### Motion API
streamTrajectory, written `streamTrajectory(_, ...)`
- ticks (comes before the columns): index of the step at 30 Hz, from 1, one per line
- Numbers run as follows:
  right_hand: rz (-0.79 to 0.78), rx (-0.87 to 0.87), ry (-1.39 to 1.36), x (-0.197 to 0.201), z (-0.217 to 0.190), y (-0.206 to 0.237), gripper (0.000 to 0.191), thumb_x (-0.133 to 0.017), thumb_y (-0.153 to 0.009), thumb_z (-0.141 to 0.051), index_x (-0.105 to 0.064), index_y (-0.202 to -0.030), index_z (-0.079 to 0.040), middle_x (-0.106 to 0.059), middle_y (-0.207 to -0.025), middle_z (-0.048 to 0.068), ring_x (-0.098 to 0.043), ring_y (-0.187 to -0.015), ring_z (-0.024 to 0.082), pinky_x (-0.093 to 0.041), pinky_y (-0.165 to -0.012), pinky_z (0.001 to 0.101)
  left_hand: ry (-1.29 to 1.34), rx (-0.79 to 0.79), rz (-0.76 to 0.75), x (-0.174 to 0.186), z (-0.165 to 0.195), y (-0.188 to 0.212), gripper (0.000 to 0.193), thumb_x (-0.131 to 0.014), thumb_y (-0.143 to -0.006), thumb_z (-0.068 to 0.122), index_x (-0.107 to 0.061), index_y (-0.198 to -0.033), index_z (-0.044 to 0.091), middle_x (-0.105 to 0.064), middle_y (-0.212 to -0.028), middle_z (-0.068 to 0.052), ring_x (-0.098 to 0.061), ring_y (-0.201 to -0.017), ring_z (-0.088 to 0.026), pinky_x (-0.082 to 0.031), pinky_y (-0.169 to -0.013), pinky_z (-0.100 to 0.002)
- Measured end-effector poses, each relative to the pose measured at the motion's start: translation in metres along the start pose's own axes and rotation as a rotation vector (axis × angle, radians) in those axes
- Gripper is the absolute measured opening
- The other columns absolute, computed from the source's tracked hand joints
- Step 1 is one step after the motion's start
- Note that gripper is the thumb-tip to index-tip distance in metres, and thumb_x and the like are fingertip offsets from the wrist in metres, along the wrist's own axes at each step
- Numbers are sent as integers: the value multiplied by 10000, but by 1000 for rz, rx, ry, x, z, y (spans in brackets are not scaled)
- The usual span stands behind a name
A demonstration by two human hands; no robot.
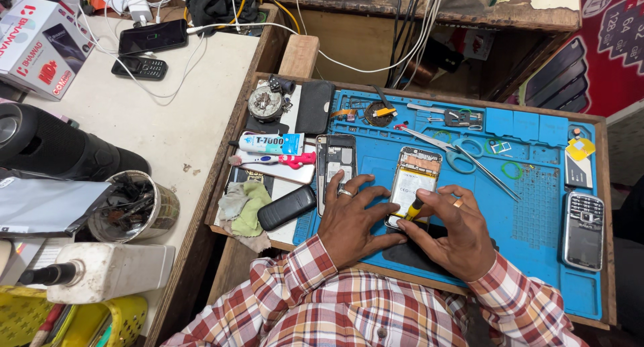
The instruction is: The person uses a yellow-handled screwdriver to loosen screws on the internal frame of a disassembled smartphone. The device is held steady with the left hand while the right hand turns the screwdriver. The phone remains open on a blue work mat throughout the clip.
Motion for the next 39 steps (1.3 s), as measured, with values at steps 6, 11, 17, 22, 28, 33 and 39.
streamTrajectory(6, -48, 25, -41, -4, -2, 2, 732, -838, -812, -149, -432, -1421, -143, -768, -934, 11, -760, -893, 188, -452, -1051, 525, -6, 1, 4, 0, 0, -1, 477, -769, -815, 577, -779, -1118, 208, -643, -1266, -38, -461, -1398, -324, -122, -1225, -657)
streamTrajectory(11, 9, 40, 37, -3, -1, 3, 808, -915, -729, -265, -447, -1378, -150, -749, -964, 65, -726, -917, 218, -462, -1005, 522, -13, 16, -7, -3, -1, 1, 478, -761, -829, 585, -775, -1134, 218, -648, -1259, -34, -463, -1395, -324, -124, -1220, -665)
streamTrajectory(17, 44, 22, 4, 2, -2, -1, 739, -902, -775, -169, -489, -1386, -131, -721, -921, 61, -695, -899, 233, -494, -984, 473, -14, -2, -13, 0, 0, 0, 485, -754, -825, 598, -774, -1125, 218, -641, -1269, -43, -461, -1396, -329, -121, -1217, -671)
streamTrajectory(22, -7, -129, -72, 2, 7, 6, 741, -862, -812, -105, -463, -1436, -77, -664, -1074, 165, -715, -984, 297, -597, -824, 397, -26, 10, -11, -3, 2, 2, 479, -758, -817, 598, -779, -1115, 224, -635, -1268, -45, -459, -1388, -335, -137, -1195, -682)
streamTrajectory(28, 2, -96, -79, -1, 16, 17, 876, -924, -831, -109, -379, -1517, -92, -609, -1228, 190, -725, -1015, 274, -614, -828, 366, -1, -1, 7, -7, -4, 6, 457, -793, -833, 563, -769, -1132, 218, -636, -1274, -20, -472, -1379, -312, -168, -1198, -681)
streamTrajectory(33, -28, -78, -74, -1, 16, 12, 854, -930, -858, -75, -385, -1513, -117, -636, -1173, 175, -699, -1065, 269, -622, -825, 340, 20, 1, -11, -3, -4, 2, 453, -815, -825, 545, -773, -1134, 216, -637, -1274, -14, -469, -1376, -306, -163, -1199, -680)
streamTrajectory(39, -93, -38, -117, 1, 8, 12, 816, -847, -896, -12, -340, -1527, -115, -713, -1089, 143, -680, -1092, 275, -577, -844, 364, 8, -9, -20, -5, -3, 5, 458, -817, -841, 556, -779, -1153, 222, -630, -1287, -19, -454, -1391, -303, -137, -1222, -644)
Point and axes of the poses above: each hand's wrist, its own y-axis away from the middle knuckle, its own x-axis out of the back of the hand, z = x × y, the point moved 7 cm from there along -y, towards the middle knuckle
